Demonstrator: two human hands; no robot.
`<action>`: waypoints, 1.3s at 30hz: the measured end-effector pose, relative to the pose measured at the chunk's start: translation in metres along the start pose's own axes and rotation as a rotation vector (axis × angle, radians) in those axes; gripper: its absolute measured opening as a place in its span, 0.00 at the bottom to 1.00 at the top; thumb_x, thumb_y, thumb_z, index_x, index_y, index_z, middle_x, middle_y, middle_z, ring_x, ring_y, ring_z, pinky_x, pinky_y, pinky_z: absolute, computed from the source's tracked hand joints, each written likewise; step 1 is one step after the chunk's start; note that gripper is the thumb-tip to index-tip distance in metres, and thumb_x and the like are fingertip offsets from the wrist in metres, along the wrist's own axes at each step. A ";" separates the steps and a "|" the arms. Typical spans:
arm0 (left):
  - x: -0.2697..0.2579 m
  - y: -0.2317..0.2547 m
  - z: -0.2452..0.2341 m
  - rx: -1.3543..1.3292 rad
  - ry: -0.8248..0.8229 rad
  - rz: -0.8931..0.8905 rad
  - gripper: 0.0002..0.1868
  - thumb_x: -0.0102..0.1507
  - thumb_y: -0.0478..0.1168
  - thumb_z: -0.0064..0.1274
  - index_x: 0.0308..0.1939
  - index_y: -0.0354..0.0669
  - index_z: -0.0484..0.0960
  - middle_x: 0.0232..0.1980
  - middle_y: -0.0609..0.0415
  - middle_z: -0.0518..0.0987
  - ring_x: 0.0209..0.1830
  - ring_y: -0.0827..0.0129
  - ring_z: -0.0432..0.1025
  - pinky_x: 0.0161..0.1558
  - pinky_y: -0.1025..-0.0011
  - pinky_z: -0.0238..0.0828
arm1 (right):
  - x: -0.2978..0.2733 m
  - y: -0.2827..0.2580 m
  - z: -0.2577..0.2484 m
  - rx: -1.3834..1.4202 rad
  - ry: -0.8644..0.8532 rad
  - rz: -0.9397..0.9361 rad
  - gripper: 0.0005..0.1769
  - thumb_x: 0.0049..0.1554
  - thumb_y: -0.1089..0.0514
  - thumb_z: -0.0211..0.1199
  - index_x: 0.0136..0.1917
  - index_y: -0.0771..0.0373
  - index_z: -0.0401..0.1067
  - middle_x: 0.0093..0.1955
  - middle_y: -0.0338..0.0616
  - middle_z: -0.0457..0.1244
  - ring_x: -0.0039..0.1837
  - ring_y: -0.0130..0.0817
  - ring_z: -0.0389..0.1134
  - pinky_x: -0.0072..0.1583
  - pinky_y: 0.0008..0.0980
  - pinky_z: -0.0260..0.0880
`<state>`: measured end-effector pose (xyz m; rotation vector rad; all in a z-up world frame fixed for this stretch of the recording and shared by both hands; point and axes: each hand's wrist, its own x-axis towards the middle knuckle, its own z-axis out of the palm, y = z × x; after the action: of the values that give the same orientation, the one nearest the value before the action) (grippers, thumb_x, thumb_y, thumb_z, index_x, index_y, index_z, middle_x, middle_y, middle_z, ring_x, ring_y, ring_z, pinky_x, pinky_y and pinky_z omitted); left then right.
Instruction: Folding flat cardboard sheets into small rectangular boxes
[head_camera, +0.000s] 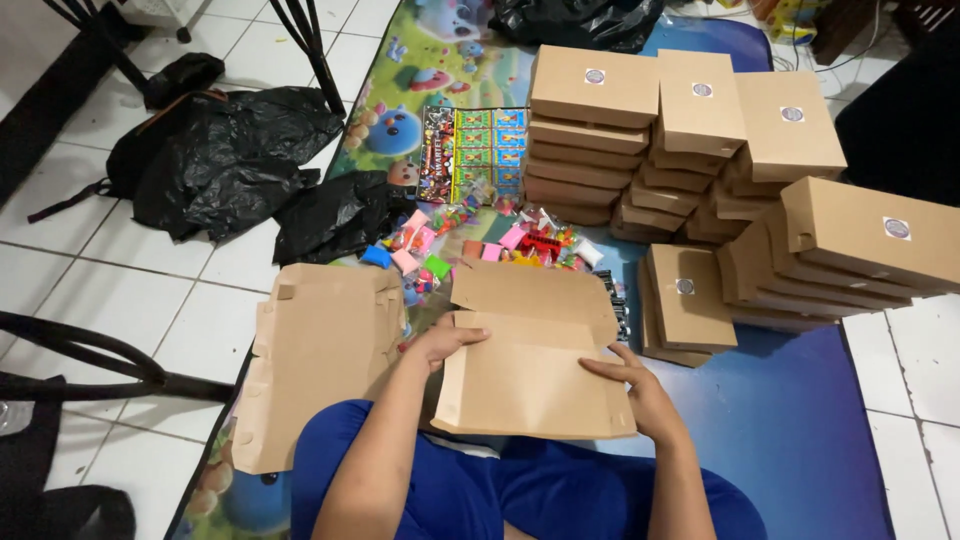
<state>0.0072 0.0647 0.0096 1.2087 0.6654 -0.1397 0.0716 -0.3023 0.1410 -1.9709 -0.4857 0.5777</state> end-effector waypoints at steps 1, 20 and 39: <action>-0.003 0.000 0.002 0.002 -0.001 -0.001 0.31 0.50 0.33 0.73 0.56 0.32 0.80 0.49 0.39 0.84 0.45 0.48 0.81 0.44 0.51 0.80 | 0.002 0.005 0.000 0.001 0.001 0.001 0.35 0.40 0.65 0.81 0.61 0.45 0.83 0.78 0.67 0.52 0.78 0.68 0.54 0.76 0.60 0.50; -0.004 0.013 0.005 0.065 0.039 0.048 0.23 0.47 0.32 0.73 0.45 0.32 0.85 0.35 0.42 0.83 0.30 0.52 0.81 0.33 0.57 0.82 | 0.023 0.053 -0.003 0.134 0.008 -0.184 0.30 0.40 0.69 0.79 0.58 0.57 0.84 0.71 0.65 0.64 0.72 0.58 0.64 0.73 0.55 0.57; 0.015 -0.008 0.007 0.545 0.166 -0.021 0.31 0.44 0.54 0.74 0.50 0.55 0.86 0.48 0.49 0.84 0.49 0.55 0.81 0.54 0.64 0.75 | 0.011 0.022 -0.005 0.237 0.002 -0.123 0.36 0.36 0.69 0.82 0.60 0.62 0.82 0.49 0.63 0.74 0.53 0.47 0.72 0.59 0.48 0.70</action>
<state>0.0184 0.0590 -0.0040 1.7508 0.8138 -0.2507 0.0854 -0.3089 0.1213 -1.7038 -0.5091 0.5301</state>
